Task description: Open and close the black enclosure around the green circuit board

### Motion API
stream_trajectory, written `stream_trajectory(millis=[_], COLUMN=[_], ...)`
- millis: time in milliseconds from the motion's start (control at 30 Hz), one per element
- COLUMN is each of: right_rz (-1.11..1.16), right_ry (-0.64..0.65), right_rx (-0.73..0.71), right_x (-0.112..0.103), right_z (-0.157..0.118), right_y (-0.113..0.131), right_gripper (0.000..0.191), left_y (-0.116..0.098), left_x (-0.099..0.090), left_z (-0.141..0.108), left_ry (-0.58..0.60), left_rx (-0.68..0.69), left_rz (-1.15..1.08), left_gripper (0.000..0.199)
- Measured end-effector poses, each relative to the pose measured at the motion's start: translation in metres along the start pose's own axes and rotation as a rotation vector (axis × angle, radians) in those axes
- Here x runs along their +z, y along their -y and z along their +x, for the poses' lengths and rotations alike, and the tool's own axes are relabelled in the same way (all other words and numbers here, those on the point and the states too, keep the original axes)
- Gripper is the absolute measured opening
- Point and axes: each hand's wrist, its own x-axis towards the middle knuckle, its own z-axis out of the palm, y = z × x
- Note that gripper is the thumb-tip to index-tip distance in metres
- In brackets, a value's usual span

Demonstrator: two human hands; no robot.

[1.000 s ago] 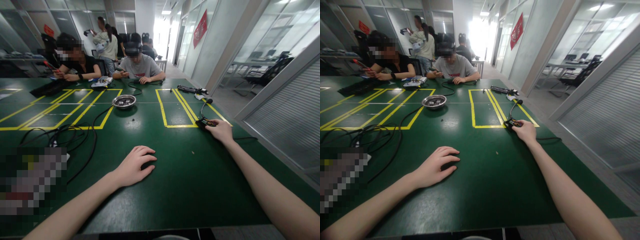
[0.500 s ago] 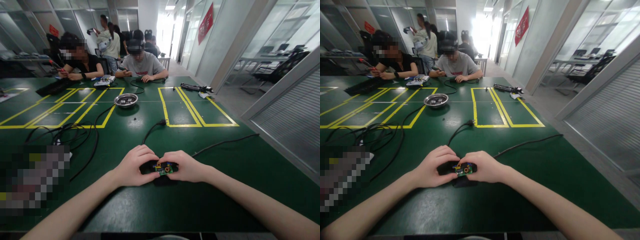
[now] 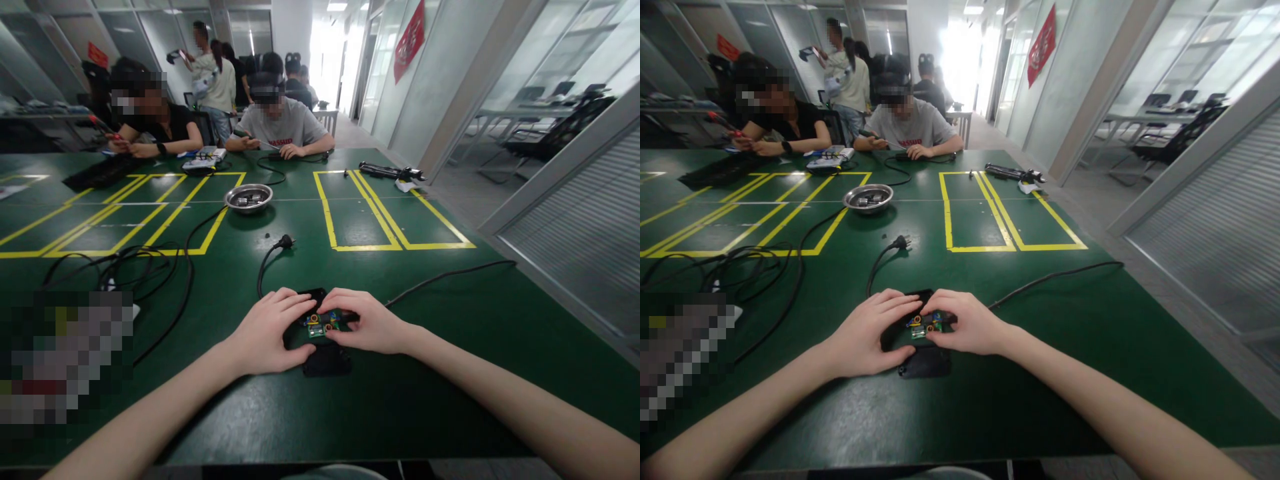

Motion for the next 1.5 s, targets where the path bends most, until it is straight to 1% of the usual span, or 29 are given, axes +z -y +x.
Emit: stream_trajectory(millis=[100,200,333,433,533,600,667,767,900,1067,1133,1233,1300,1400,1433,1500], right_rz=[-0.039,-0.071,-0.078,-0.091,-0.192,-0.297,-0.383,-0.44,-0.432,-0.4,-0.397,-0.394,-0.391,-0.352,-0.334,-0.31], right_ry=[-0.062,-0.119,-0.093,-0.064,-0.074,-0.1,-0.109,-0.072,-0.067,-0.081,-0.095,-0.115,-0.112,-0.105,-0.102,-0.09], right_rx=[-0.013,0.0,-0.036,-0.071,-0.095,-0.073,-0.033,-0.022,-0.028,-0.02,-0.01,0.012,0.024,0.039,0.044,0.056], right_x=[0.005,0.01,0.013,0.01,0.003,-0.003,-0.008,-0.012,-0.01,-0.003,0.0,0.002,0.002,0.0,-0.001,-0.002], right_z=[0.001,0.004,0.006,0.005,0.003,0.002,0.002,0.003,0.004,0.005,0.005,0.006,0.007,0.006,0.006,0.006], right_y=[-0.003,-0.005,-0.004,-0.002,-0.002,-0.004,-0.01,-0.02,-0.028,-0.027,-0.027,-0.028,-0.027,-0.022,-0.02,-0.015], right_gripper=[0.02,0.017,0.011,0.007,0.013,0.016,0.014,0.005,0.007,0.007,0.009,0.009,0.008,0.005,0.007,0.021], left_y=[0.0,0.002,0.004,0.006,0.009,0.012,0.017,0.025,0.033,0.037,0.038,0.04,0.041,0.044,0.045,0.045], left_x=[0.003,0.006,0.007,0.005,0.003,0.001,-0.002,-0.006,-0.007,-0.002,-0.003,-0.008,-0.012,-0.016,-0.017,-0.016], left_z=[0.002,0.005,0.009,0.01,0.011,0.012,0.013,0.014,0.014,0.012,0.011,0.01,0.008,0.005,0.004,0.003], left_ry=[-0.008,-0.045,-0.075,-0.065,-0.074,-0.07,-0.056,-0.047,-0.061,-0.12,-0.169,-0.229,-0.225,-0.164,-0.146,-0.136], left_rx=[-0.028,-0.051,-0.05,-0.027,-0.023,-0.034,-0.052,-0.059,-0.049,-0.029,-0.033,-0.078,-0.1,-0.087,-0.086,-0.097], left_rz=[0.008,-0.002,-0.08,-0.118,-0.116,-0.103,-0.089,-0.082,-0.088,-0.139,-0.163,-0.189,-0.196,-0.18,-0.175,-0.172], left_gripper=[0.055,0.047,0.026,0.02,0.018,0.018,0.019,0.023,0.026,0.036,0.034,0.028,0.022,0.02,0.02,0.02])
